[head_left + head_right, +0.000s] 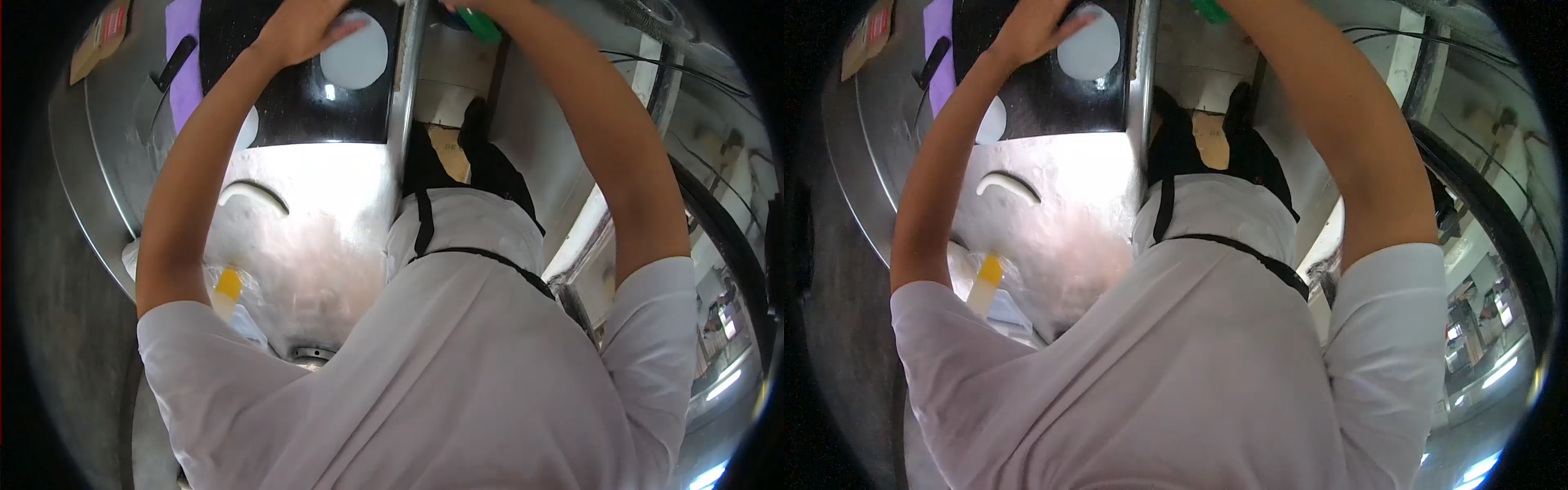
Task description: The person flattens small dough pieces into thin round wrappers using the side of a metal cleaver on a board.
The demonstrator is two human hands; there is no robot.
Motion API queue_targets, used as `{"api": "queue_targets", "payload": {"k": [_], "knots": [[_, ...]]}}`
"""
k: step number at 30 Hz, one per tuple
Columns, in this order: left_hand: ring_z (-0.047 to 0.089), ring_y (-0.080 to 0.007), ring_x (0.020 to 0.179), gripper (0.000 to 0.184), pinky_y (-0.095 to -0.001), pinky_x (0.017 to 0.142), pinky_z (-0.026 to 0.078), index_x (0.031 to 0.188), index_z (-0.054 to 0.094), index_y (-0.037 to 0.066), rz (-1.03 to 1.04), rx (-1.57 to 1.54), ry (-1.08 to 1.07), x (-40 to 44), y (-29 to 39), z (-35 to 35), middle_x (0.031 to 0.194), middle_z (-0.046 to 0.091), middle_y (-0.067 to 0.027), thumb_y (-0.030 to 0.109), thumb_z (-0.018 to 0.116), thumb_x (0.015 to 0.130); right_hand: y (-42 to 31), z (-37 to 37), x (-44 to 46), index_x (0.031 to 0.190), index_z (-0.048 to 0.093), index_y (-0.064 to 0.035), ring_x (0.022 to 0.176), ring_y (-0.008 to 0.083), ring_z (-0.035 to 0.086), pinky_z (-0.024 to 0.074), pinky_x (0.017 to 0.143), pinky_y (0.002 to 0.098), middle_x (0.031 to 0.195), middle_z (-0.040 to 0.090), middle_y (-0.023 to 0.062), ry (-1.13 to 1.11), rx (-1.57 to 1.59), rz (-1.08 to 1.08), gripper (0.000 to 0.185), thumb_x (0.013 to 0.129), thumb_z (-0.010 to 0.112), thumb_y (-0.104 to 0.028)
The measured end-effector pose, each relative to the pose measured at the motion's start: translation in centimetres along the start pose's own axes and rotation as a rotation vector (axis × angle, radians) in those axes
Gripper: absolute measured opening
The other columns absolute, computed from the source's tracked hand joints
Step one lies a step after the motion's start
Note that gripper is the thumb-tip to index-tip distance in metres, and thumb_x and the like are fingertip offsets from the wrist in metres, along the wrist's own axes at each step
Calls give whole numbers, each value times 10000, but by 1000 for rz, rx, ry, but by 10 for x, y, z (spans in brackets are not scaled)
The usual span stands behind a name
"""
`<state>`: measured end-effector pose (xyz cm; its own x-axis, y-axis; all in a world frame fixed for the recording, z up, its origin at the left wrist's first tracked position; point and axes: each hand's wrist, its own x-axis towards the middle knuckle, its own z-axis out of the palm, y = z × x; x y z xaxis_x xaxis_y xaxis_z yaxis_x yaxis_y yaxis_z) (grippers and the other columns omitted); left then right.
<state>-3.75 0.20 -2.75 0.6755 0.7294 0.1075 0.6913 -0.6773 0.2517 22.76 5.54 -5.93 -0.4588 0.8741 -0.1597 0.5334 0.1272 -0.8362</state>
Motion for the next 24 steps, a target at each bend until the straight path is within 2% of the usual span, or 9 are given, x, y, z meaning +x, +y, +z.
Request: {"api": "queue_targets", "payload": {"k": [2,3,5,8,11,15,17,22,24], "knots": [[453,-351,1414,789,-544,1122,388,1574,355,124,160,-149,-198,-11,10,-7,1606,390,-168,318,709,896,18,32,-44,1215,647,48,956,359,731,581,841,453,1027,728,269,-100,6,-230,579,797,838,-305],[520,-327,1335,663,-511,1080,423,1487,454,118,176,-67,-215,-10,21,-8,1513,486,-158,272,700,891,34,52,-70,1220,660,-10,892,314,733,578,851,440,993,747,193,-125,-81,-103,574,838,832,-403],[587,-304,1256,544,-478,1037,458,1399,553,112,185,35,-217,-5,29,-11,1419,583,-148,225,691,885,-25,44,-111,1202,669,-12,930,325,742,573,818,443,961,754,188,-243,95,294,561,827,845,-391],[670,-326,1094,189,-494,980,491,1026,717,77,61,176,-442,9,36,-20,1144,721,-119,162,645,874,-8,64,-139,1162,706,-25,917,283,732,559,827,418,991,759,173,-202,81,170,444,866,815,-337],[573,-359,1295,458,-584,1082,417,1271,665,104,-54,147,-728,21,30,-28,1360,633,-172,342,688,880,-1,82,-176,1212,674,-3,890,227,700,549,822,369,1012,750,130,-169,97,145,463,894,810,-311],[668,-362,1098,317,-522,896,521,1105,703,90,-155,-275,-694,-5,26,-56,1115,702,-196,195,762,812,2,90,-220,1192,678,7,887,223,697,549,818,375,1008,748,133,-186,151,125,442,908,795,-311],[670,-311,755,136,-394,715,521,853,623,-19,-136,-402,-322,-26,25,-53,784,675,-155,-45,716,757,-6,75,-234,1160,694,6,962,289,731,556,847,411,1040,750,188,-327,30,237,472,871,807,-350],[644,-146,773,141,-331,717,519,921,631,-2,-451,-581,-204,-63,14,-61,809,645,-77,76,725,850,19,22,-221,1182,689,2,910,277,736,555,820,410,1022,745,183,-44,-13,275,436,908,782,-324],[643,-145,768,133,-319,710,525,933,638,16,-658,-652,-87,-90,0,-51,820,650,-62,93,726,871,16,0,-196,1187,688,3,831,256,723,553,763,394,983,740,167,-24,-19,270,433,914,779,-320]]}}
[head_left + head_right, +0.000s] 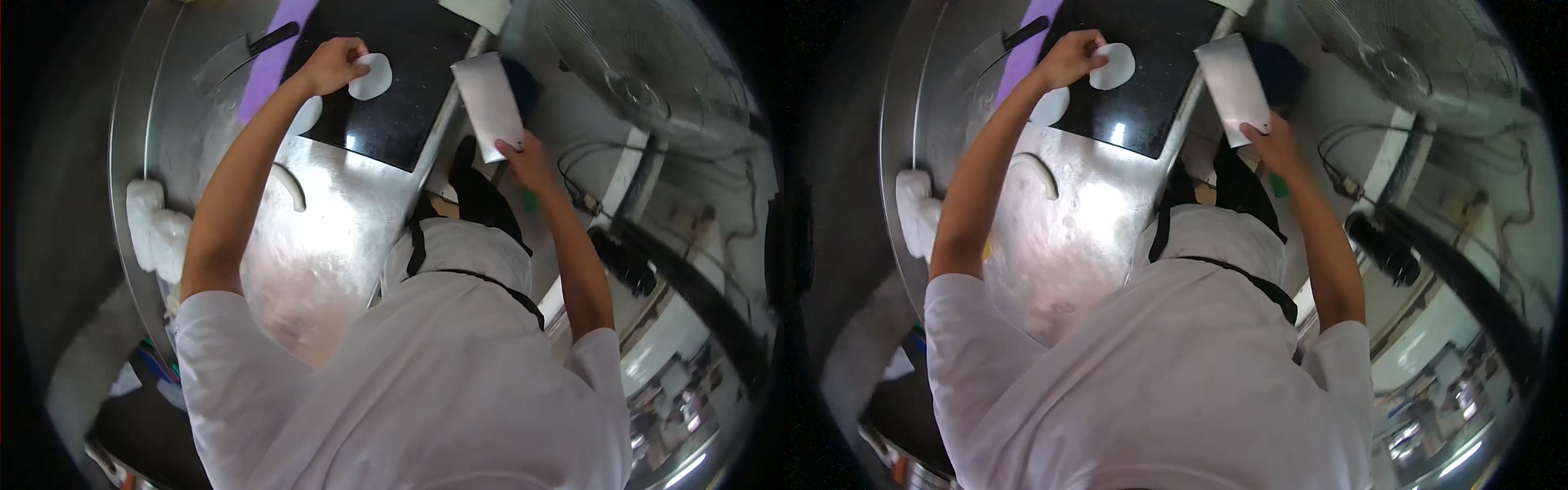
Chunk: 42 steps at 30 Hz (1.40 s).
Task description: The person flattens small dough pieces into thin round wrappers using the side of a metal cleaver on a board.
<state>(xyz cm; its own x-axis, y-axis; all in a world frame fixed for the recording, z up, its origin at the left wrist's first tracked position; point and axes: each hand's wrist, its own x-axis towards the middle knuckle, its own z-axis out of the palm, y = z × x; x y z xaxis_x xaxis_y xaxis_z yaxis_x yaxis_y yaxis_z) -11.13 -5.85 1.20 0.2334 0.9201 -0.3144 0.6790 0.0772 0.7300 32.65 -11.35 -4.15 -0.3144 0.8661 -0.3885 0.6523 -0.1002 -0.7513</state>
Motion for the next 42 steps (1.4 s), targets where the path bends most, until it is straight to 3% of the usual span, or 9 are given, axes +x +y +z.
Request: {"api": "queue_targets", "payload": {"k": [9,17,19,20,25,31,35,39,42], "knots": [[695,-197,785,272,-349,651,594,1032,670,-18,-812,-701,767,-116,-111,36,921,703,-95,150,792,856,-65,-20,50,1161,656,14,525,132,561,443,490,330,769,669,72,-179,266,115,327,945,741,-216],[661,-173,822,428,-372,712,585,1054,634,62,-1232,-377,1127,-108,-74,54,926,660,-68,252,905,783,-85,-47,118,1174,644,27,877,325,733,551,776,405,950,737,202,-346,35,-202,359,929,750,-213],[669,-186,825,612,-300,659,580,1182,578,-39,-1203,-901,1026,-115,-86,57,991,679,-146,212,925,746,-91,-54,132,1150,645,30,932,363,736,552,804,418,991,737,231,-369,29,-209,352,923,752,-217],[653,-164,704,437,-278,564,536,997,643,-36,-1204,-864,1099,-114,-90,63,876,693,-134,204,919,757,-95,-57,137,1136,646,31,948,371,738,552,814,422,1003,738,238,-378,42,-218,348,921,753,-220],[545,-160,442,337,-308,410,430,592,625,29,-1158,-863,1154,-113,-98,71,574,613,-86,134,894,766,-98,-55,147,1130,651,32,950,350,740,551,823,411,995,740,227,-373,-14,-248,336,918,754,-208],[651,-224,628,227,-401,499,515,820,697,-24,-1009,-1028,1220,-106,-113,88,748,687,-131,166,804,755,-84,-18,125,1137,611,-9,458,77,488,368,398,269,733,602,23,-368,133,-269,231,971,699,-143],[657,-174,655,128,-351,568,521,759,719,38,-855,-961,1429,-99,-71,87,719,701,-80,147,786,755,-91,2,94,1141,603,-12,473,78,470,376,404,269,730,590,29,-440,243,-104,225,977,689,-139],[660,-176,694,109,-354,572,547,946,693,34,-533,-1341,1538,-116,-21,99,812,683,-54,109,706,868,-96,22,68,1211,574,3,471,80,463,383,396,275,720,567,31,-468,193,-116,280,988,669,-136],[670,-209,923,200,-339,750,572,1117,622,30,-475,-1544,1458,-166,3,119,1024,664,-84,54,660,922,-100,40,55,1256,552,12,467,87,455,383,395,276,716,548,33,-487,164,-103,320,999,662,-144]]}}
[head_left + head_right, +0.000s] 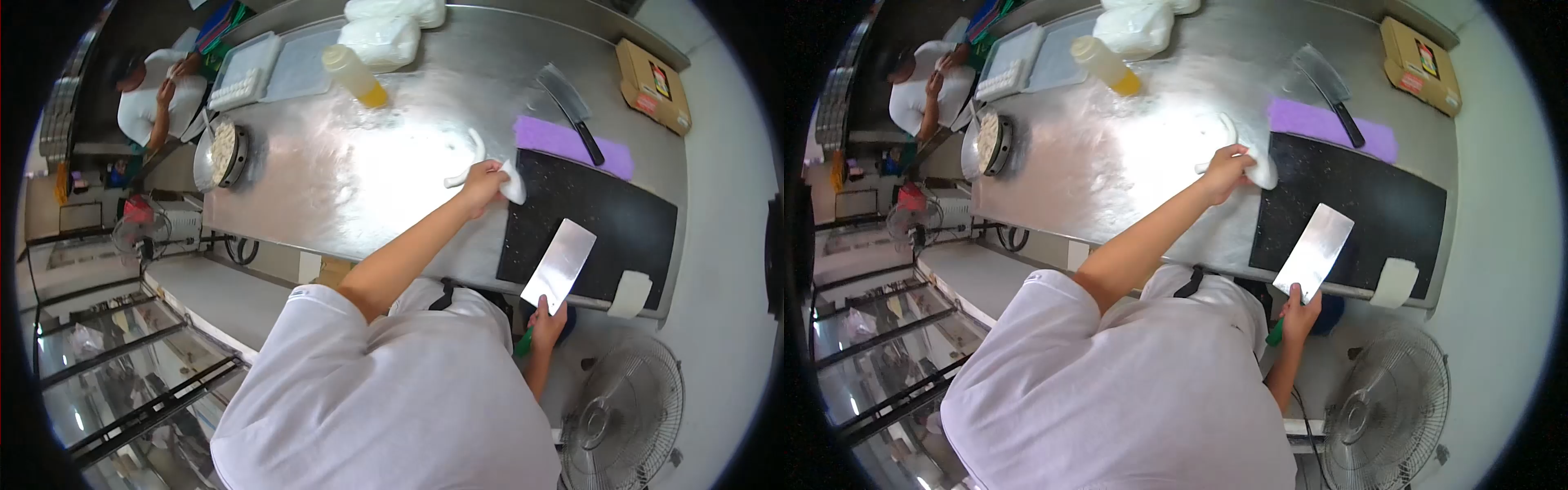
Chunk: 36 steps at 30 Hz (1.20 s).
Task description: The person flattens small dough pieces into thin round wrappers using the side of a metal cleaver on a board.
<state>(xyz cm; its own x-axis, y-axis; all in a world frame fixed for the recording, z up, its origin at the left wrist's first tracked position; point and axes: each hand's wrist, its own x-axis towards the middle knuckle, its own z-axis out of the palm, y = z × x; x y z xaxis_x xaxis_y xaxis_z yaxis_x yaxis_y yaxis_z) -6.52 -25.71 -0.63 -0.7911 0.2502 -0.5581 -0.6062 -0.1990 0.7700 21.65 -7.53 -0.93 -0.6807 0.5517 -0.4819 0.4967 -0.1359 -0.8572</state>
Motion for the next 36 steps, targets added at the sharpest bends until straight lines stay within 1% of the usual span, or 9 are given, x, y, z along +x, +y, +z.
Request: {"api": "queue_targets", "payload": {"k": [3,7,12,15,17,22,25,27,36], "knots": [[668,-228,973,191,-365,832,569,1125,617,44,-43,-108,12,-31,50,-65,1057,662,-86,90,643,942,-15,27,-5,1279,539,8,465,95,447,382,401,274,714,528,34,-18,-11,-13,343,1008,663,-162],[653,-250,1042,99,-439,993,541,1043,610,50,394,-123,73,-67,168,-193,1097,627,-90,121,561,995,-32,63,-8,1230,547,2,481,89,451,388,417,268,724,538,24,-44,-14,-10,330,1002,677,-199],[488,-407,1367,524,-621,1109,460,1441,372,2,687,-594,394,-77,321,-387,1420,488,-205,221,590,1017,-38,103,-4,1217,547,-9,510,78,463,388,421,261,760,551,23,-101,-34,-12,315,1004,677,-201],[463,-404,1368,628,-626,1045,475,1505,286,90,435,-662,826,-84,319,-457,1476,421,-205,301,614,1012,-30,113,-5,1221,547,-10,516,72,466,392,424,255,759,550,19,-134,-84,-14,321,1001,683,-199],[609,-328,1148,455,-515,905,557,1295,498,68,456,-353,964,-72,267,-477,1289,562,-174,346,641,964,-23,117,-3,1227,550,-11,510,76,465,396,424,255,766,560,22,-173,-144,-35,324,996,690,-192],[681,-162,863,190,-272,660,537,1109,657,62,654,428,921,-19,57,-404,1014,698,-75,20,656,924,-24,123,-18,1238,567,-16,502,73,459,384,418,249,790,590,25,-162,-91,-12,310,996,685,-169],[699,-186,981,254,-289,780,560,1174,664,34,559,512,522,-53,9,-266,1136,691,-93,-21,633,928,-7,106,-10,1260,602,-9,666,136,582,489,598,312,921,674,68,-134,-263,-183,311,998,670,-163],[680,-245,1076,323,-332,850,563,1231,648,40,647,724,242,-62,-4,-219,1228,657,-109,-46,609,922,-27,106,-9,1245,597,32,964,367,703,520,849,409,1069,722,232,-131,-489,-286,356,971,683,-178],[636,-289,1045,309,-400,888,550,1176,700,105,926,1198,-145,-9,-13,-166,1144,668,-70,26,708,878,-68,144,15,1192,537,11,929,537,651,513,766,579,939,685,325,-249,-833,-449,313,981,647,-191]]}}
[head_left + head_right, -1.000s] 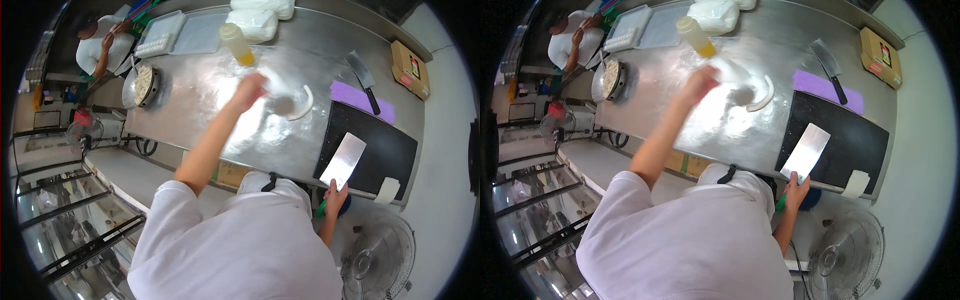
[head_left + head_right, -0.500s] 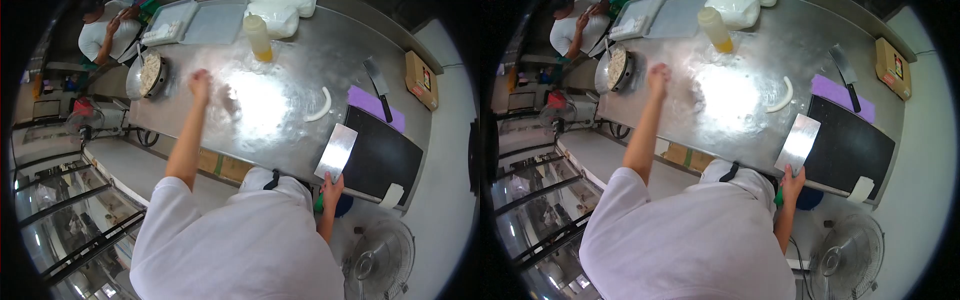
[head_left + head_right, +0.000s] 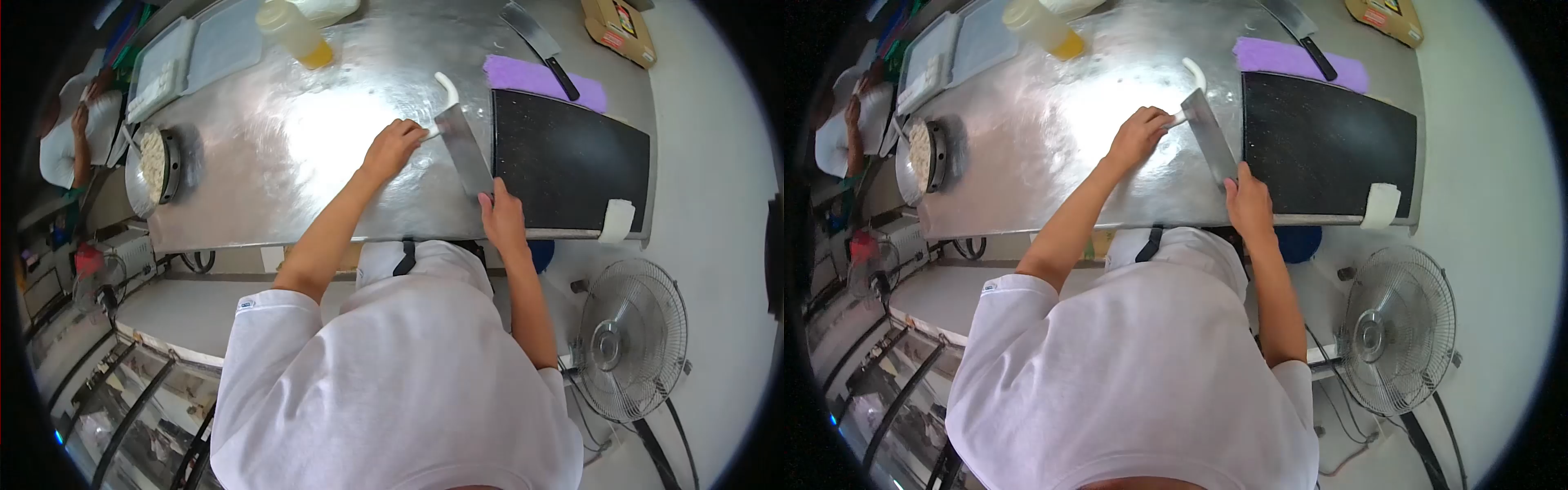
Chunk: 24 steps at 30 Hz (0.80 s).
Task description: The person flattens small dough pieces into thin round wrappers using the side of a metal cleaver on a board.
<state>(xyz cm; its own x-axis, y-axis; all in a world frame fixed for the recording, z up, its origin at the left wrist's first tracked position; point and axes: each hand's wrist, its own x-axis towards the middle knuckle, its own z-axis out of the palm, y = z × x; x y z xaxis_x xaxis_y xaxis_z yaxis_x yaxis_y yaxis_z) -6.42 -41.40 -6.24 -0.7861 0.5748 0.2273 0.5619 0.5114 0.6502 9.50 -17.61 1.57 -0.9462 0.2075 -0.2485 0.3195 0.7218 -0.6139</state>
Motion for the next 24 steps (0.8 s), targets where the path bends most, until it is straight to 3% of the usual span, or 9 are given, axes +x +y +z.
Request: {"api": "queue_targets", "payload": {"k": [2,10,13,15,17,19,21,23,24], "knots": [[654,-274,957,247,-390,805,565,1102,721,97,65,39,-2,9,-9,2,1026,665,-57,66,745,857,-5,-4,6,1193,530,8,916,535,656,514,768,593,917,683,324,-21,-89,16,320,980,648,-199],[666,-284,908,188,-391,780,567,1051,701,60,111,-37,-78,25,-21,8,1011,662,-78,29,732,868,-5,43,18,1205,440,7,925,554,647,513,785,608,926,669,346,-137,-25,112,392,972,666,-214],[671,-308,929,175,-379,795,568,1053,685,28,68,-154,94,26,-15,11,1067,673,-100,-6,709,883,4,57,20,1179,450,12,906,558,644,506,785,594,917,671,334,-56,209,19,403,963,690,-229],[702,-260,885,143,-348,755,566,1010,647,-4,138,-146,172,26,-12,9,1031,693,-141,-49,680,879,8,59,6,1178,461,12,929,545,643,501,801,568,950,669,322,-55,219,138,415,955,708,-237],[702,-243,812,149,-331,724,554,1013,624,-17,-121,-310,101,23,4,11,985,706,-163,-34,689,881,16,61,-30,1221,479,13,965,522,643,511,802,524,983,666,310,123,301,164,425,954,710,-224],[690,-235,741,154,-323,678,539,1026,621,-4,-69,-394,53,36,36,26,916,701,-171,-49,671,888,27,48,-70,1281,484,15,930,460,667,515,806,496,994,684,261,201,422,235,448,960,704,-209],[698,-259,745,135,-358,669,542,1012,620,4,41,-491,-58,52,86,56,913,697,-164,-49,660,894,50,40,-108,1232,518,-38,644,261,619,479,574,378,840,644,139,339,526,365,332,989,680,-196],[723,-267,915,80,-381,802,552,976,647,16,-24,-768,-375,73,146,78,967,721,-143,5,695,912,62,25,-141,1225,526,-60,506,133,530,423,451,301,748,586,55,509,647,485,286,1008,662,-186],[717,-291,908,98,-403,811,547,980,650,24,177,-691,-449,81,162,101,942,716,-132,4,700,898,65,15,-154,1234,522,-64,464,72,458,378,406,263,707,541,12,626,730,554,278,1017,651,-181]]}}
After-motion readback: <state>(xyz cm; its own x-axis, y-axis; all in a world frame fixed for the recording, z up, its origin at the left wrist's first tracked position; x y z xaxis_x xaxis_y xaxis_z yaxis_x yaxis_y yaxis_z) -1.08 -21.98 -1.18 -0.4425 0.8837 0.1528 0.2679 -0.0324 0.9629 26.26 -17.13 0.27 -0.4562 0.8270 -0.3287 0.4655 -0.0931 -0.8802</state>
